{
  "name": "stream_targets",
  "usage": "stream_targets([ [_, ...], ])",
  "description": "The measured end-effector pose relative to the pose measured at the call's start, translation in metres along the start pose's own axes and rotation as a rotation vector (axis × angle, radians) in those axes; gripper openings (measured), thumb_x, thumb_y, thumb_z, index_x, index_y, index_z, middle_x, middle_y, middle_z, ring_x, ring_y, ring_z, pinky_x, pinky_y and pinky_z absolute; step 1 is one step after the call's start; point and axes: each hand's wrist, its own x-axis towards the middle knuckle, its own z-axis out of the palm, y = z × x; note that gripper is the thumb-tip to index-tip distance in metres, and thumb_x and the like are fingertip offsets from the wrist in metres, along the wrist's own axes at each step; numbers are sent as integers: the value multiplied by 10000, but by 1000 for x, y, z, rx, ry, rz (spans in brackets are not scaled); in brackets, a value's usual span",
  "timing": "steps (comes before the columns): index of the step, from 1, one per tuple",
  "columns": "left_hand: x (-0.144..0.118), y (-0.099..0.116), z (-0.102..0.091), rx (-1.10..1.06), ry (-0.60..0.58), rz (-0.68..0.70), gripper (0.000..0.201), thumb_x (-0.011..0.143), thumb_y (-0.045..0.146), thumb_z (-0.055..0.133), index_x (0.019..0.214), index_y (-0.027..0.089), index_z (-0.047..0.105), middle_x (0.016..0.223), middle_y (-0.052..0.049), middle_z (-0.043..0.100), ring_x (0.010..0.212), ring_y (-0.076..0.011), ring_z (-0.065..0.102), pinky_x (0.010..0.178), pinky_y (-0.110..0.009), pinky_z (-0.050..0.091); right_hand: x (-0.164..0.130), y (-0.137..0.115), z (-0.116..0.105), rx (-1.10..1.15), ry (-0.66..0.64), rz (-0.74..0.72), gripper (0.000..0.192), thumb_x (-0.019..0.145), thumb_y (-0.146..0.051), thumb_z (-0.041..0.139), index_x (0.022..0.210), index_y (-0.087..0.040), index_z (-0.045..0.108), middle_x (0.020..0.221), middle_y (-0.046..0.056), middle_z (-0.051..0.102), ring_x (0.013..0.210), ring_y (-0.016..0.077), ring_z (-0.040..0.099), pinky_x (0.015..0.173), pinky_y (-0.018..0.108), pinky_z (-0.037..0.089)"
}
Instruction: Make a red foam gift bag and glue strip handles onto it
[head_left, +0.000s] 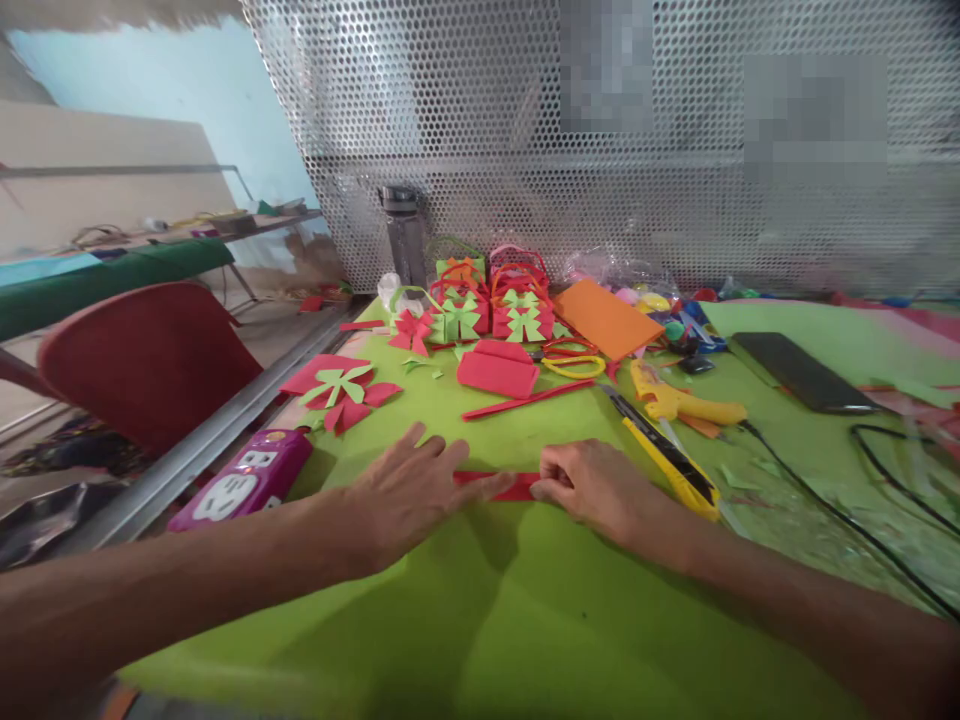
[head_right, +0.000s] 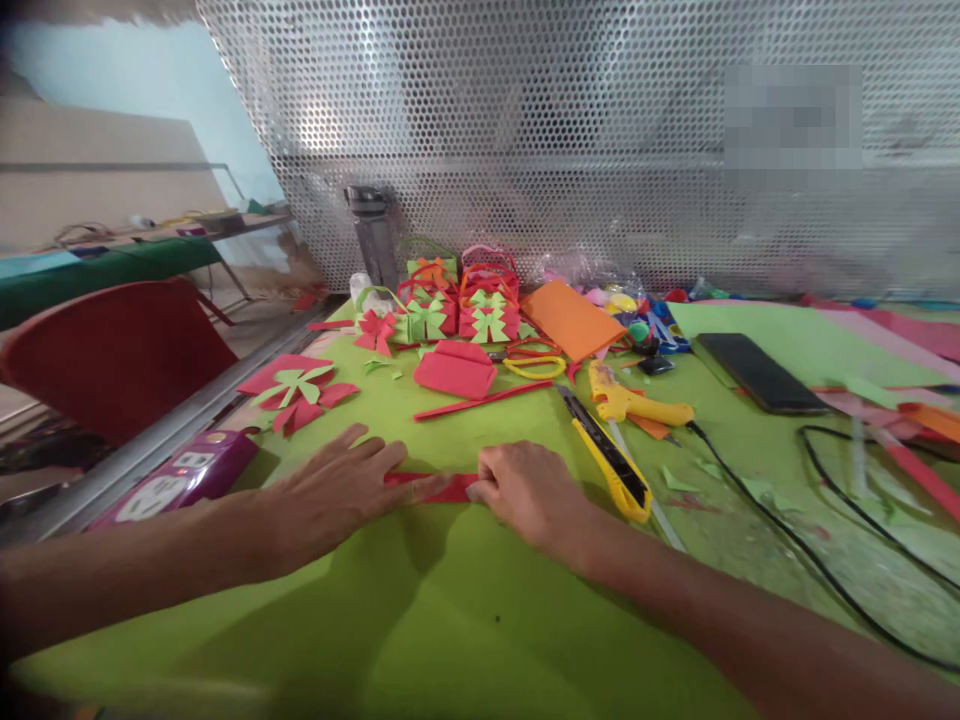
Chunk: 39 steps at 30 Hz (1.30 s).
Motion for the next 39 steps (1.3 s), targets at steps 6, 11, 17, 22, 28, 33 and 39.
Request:
stream_targets([
  [6,7,1,0,118,-39,91,986,674,26,525,1395,441,-3,879,-13,472,701,-192,440,705,-353,329,0,-2,-2,-18,-12,-4,136,783,-285,600,702,-187,649,619,8,619,532,107,477,480,230,218],
  [11,9,7,-21,40,-130,83,953,663,21,530,1393,436,80,904,-15,486,734,-190,438,740,-349,318,-1,0,0,-25,6,-12,141,782,-293,594,706,-185,645,617,11,612,532,107,464,478,235,206],
  [17,6,6,-13,55,-40,93,907,722,38,505,1386,463,57,873,-19,484,693,-189,442,701,-347,322,-1,1,2,-26,31,-20,138,776,-277,596,678,-187,633,585,-3,589,506,97,429,474,234,198],
  [22,-8,0,0,95,-57,36,901,748,51,514,1381,479,36,917,-32,487,734,-192,467,714,-355,351,-1,-1,0,-8,17,2,145,777,-267,589,665,-184,628,565,-10,576,491,92,425,476,230,208],
  [28,-32,-4,-1,34,-57,-62,834,745,52,542,1359,481,175,1303,-68,342,1018,-243,453,805,-370,396,-1,-2,0,26,-6,24,140,770,-246,582,654,-173,613,554,-13,574,493,89,430,482,224,218],
  [33,-49,-4,5,-31,-23,-143,756,758,-30,420,1333,446,299,1390,-80,298,1161,-280,413,870,-423,408,-1,-2,1,23,1,21,147,774,-260,580,658,-175,610,557,-14,573,491,88,425,484,223,218],
  [39,-75,-4,26,-96,82,-241,874,671,-113,360,1338,450,306,1393,-51,349,1214,-268,409,907,-429,408,-1,-3,1,20,-13,48,142,773,-250,579,656,-177,612,569,-8,595,505,96,459,491,223,239],
])
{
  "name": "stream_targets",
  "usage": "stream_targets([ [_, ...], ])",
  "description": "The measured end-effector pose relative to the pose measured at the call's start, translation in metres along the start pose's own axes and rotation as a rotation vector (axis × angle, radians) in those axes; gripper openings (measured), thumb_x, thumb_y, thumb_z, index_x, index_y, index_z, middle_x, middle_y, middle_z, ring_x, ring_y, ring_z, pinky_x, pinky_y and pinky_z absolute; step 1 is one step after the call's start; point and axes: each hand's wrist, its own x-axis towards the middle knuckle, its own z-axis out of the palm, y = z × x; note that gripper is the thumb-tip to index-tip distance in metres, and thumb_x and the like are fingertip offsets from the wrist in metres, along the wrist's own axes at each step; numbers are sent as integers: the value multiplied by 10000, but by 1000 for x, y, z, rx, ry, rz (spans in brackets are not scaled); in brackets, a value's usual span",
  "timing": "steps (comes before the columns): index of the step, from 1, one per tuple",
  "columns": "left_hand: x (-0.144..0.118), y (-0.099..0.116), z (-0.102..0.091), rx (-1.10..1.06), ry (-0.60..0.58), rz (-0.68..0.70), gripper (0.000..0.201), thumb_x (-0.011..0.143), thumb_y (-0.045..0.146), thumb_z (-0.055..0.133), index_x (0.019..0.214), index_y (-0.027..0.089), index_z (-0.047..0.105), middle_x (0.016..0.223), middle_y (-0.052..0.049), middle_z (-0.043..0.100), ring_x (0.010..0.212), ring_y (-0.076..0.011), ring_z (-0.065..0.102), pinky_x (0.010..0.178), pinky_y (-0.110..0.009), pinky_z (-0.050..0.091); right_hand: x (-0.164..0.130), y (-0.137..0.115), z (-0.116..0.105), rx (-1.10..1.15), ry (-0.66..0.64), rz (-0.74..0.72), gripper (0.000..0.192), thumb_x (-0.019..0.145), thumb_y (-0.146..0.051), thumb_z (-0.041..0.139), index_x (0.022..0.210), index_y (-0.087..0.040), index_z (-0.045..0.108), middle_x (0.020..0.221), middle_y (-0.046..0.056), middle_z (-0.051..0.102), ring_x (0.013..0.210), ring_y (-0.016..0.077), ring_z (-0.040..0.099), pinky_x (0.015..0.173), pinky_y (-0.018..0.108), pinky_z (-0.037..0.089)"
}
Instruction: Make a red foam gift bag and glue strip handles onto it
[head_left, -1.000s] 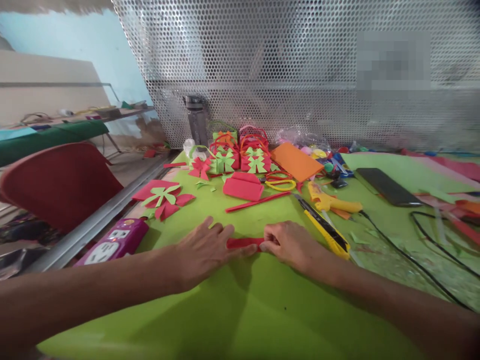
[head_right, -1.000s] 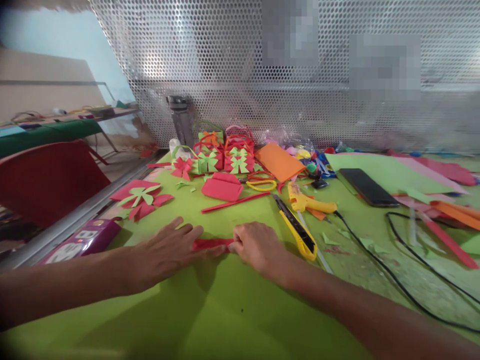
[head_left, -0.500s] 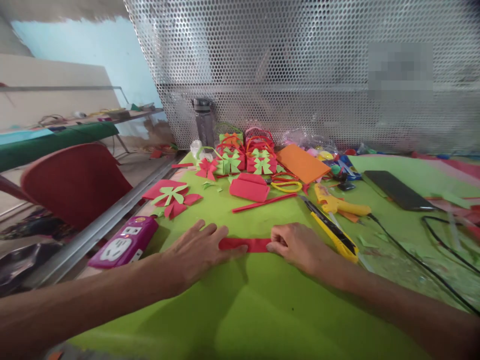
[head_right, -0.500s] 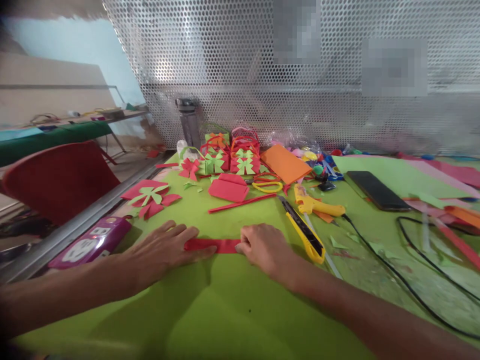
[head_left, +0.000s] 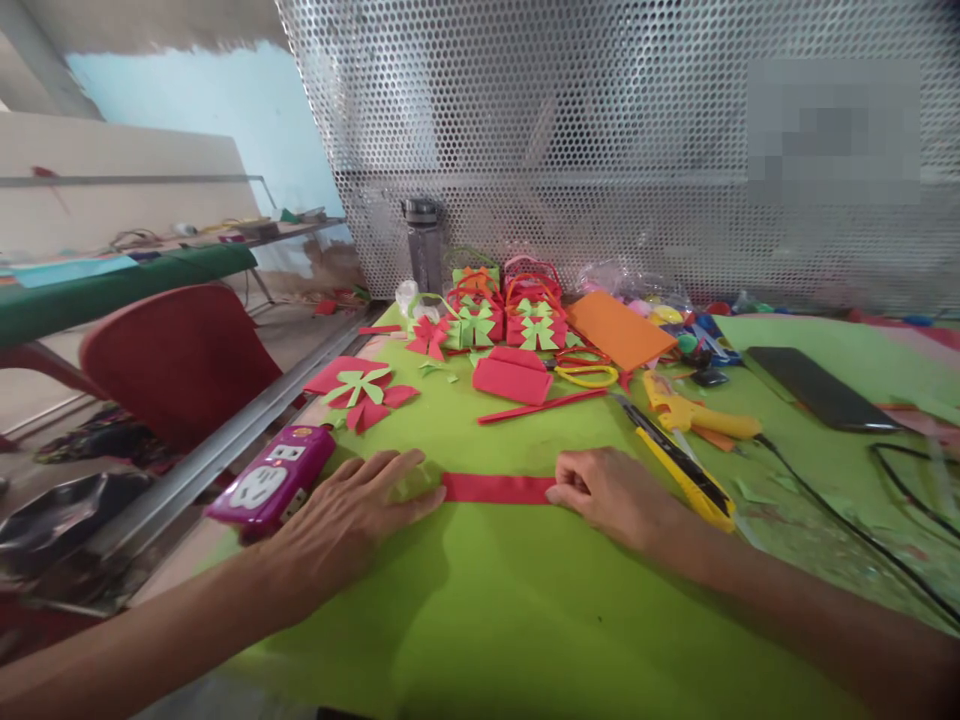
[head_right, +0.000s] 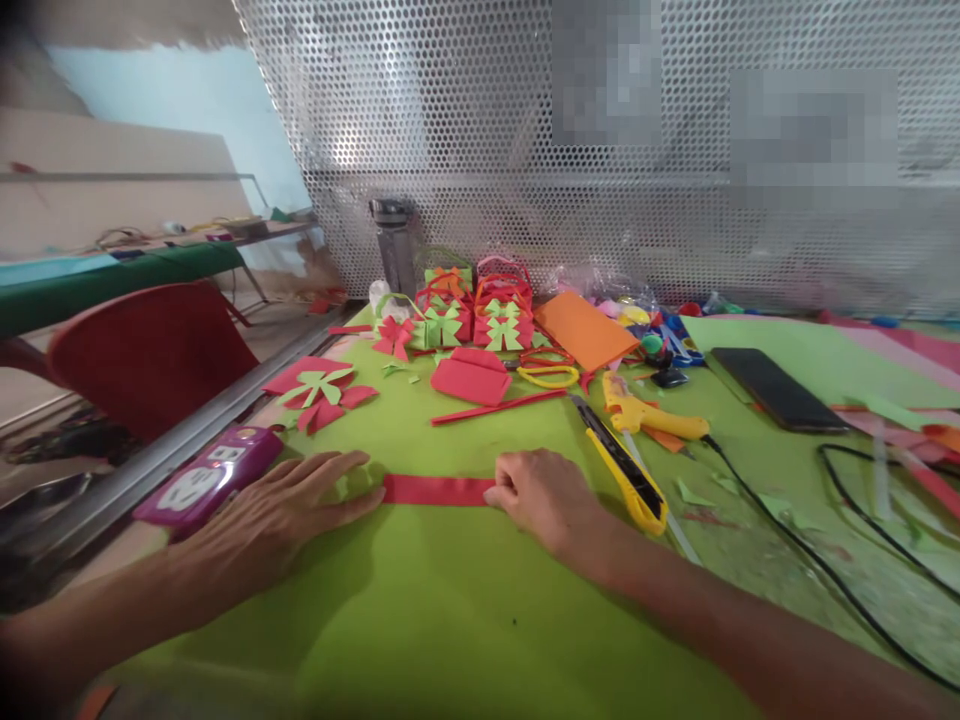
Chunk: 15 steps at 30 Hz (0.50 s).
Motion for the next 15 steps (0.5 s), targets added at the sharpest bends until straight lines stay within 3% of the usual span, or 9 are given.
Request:
stream_targets([
  [3,-8,-5,2,-26,34,-51,753,712,-72,370,1269,431,438,1362,-30,398,1184,-267,445,888,-423,429,0,1,2,5,28,-14,147,773,-260,582,656,-177,615,597,-1,618,521,101,477,497,223,252],
  [6,-4,-4,-8,-59,141,-65,566,757,-38,340,1122,310,597,1239,-66,505,1087,-250,510,838,-398,455,0,3,4,5,51,-29,152,763,-266,596,640,-178,616,571,-5,611,505,102,474,488,224,253],
  [10,21,21,-33,-204,352,-89,265,884,122,357,1013,146,587,972,-89,608,892,-191,560,735,-308,464,0,4,7,-1,89,-42,162,761,-294,600,642,-186,621,577,-2,621,521,113,495,488,230,249],
  [12,41,39,-42,-324,291,-70,195,895,194,400,903,142,588,852,-61,611,752,-156,562,654,-268,452,0,3,10,-11,119,-49,174,779,-314,579,667,-191,629,615,8,643,543,123,513,496,238,250],
  [15,73,55,-44,-397,28,-19,98,849,198,506,811,158,587,789,-24,610,649,-125,552,583,-232,413,-2,2,14,-31,146,-77,164,802,-298,550,710,-196,640,662,24,666,573,136,543,510,249,255],
])
